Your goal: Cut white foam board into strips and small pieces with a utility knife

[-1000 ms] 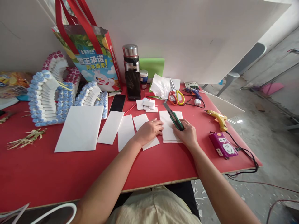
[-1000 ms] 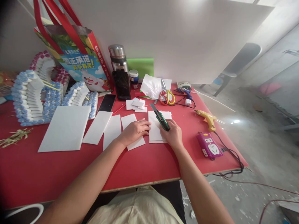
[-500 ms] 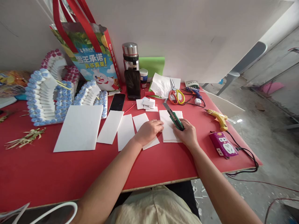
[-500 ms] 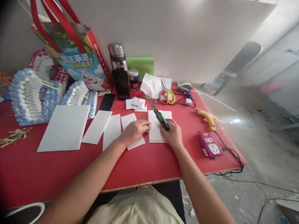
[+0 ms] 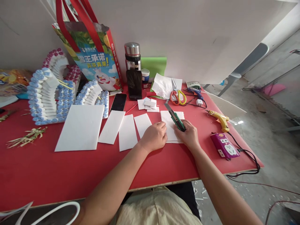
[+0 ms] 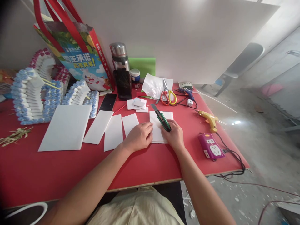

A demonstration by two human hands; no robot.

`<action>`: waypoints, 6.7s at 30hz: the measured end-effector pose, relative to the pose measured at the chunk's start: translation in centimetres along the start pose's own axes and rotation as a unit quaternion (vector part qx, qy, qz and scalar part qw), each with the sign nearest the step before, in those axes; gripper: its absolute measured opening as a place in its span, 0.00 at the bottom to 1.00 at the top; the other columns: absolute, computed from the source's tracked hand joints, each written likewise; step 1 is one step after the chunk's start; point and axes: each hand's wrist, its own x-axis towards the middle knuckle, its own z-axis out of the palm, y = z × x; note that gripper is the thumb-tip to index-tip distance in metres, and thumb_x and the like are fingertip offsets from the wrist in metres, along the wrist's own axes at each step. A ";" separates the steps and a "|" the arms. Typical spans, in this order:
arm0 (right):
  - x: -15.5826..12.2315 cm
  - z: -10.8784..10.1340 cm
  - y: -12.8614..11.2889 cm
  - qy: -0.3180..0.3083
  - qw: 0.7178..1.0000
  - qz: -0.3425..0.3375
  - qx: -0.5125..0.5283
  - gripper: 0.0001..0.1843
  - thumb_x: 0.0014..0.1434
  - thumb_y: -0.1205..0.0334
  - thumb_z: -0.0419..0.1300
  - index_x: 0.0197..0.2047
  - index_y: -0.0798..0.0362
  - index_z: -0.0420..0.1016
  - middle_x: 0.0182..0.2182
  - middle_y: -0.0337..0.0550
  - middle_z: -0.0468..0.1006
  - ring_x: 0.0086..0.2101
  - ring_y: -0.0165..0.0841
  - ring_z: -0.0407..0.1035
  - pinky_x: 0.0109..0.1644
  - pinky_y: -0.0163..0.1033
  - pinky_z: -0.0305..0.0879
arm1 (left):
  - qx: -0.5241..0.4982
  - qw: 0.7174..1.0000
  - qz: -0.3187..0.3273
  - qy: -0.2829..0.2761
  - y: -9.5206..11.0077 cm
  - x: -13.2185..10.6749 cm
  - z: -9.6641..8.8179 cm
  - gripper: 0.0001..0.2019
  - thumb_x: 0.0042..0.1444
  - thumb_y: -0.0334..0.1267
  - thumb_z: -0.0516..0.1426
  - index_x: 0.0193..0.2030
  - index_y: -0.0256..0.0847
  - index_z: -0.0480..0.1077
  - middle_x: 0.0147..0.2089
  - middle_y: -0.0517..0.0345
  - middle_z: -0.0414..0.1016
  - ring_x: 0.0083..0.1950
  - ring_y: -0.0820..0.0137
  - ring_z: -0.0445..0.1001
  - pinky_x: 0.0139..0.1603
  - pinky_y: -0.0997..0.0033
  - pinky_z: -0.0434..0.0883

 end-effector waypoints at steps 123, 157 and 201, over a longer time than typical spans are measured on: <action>-11.7 -13.1 -6.3 -0.312 0.901 0.065 -0.293 0.32 0.67 0.63 0.44 0.73 0.56 0.55 0.21 0.41 0.71 0.20 0.36 0.65 0.24 0.38 0.45 | 0.090 0.995 -0.024 0.039 -2.2 6.4 4.3 0.16 0.63 0.32 0.51 0.55 0.39 0.73 0.65 0.48 0.70 0.66 0.55 0.66 0.65 0.53 0.64; -4.0 -5.1 -0.2 -0.031 0.930 0.327 0.165 0.23 0.41 0.49 0.72 0.32 0.52 0.67 0.19 0.29 0.61 0.20 0.26 0.56 0.22 0.33 0.51 | -0.007 0.986 -0.012 0.168 -2.0 -4.2 -1.3 0.20 0.66 0.28 0.49 0.63 0.42 0.64 0.68 0.47 0.66 0.71 0.60 0.62 0.70 0.51 0.66; -2.2 -2.3 -6.8 -0.103 0.869 0.332 0.352 0.22 0.42 0.51 0.74 0.30 0.53 0.68 0.22 0.33 0.62 0.24 0.27 0.56 0.26 0.35 0.52 | 0.136 0.892 -0.325 0.283 -6.3 -7.7 -6.9 0.25 0.66 0.45 0.51 0.66 0.38 0.59 0.66 0.37 0.64 0.69 0.49 0.62 0.65 0.46 0.65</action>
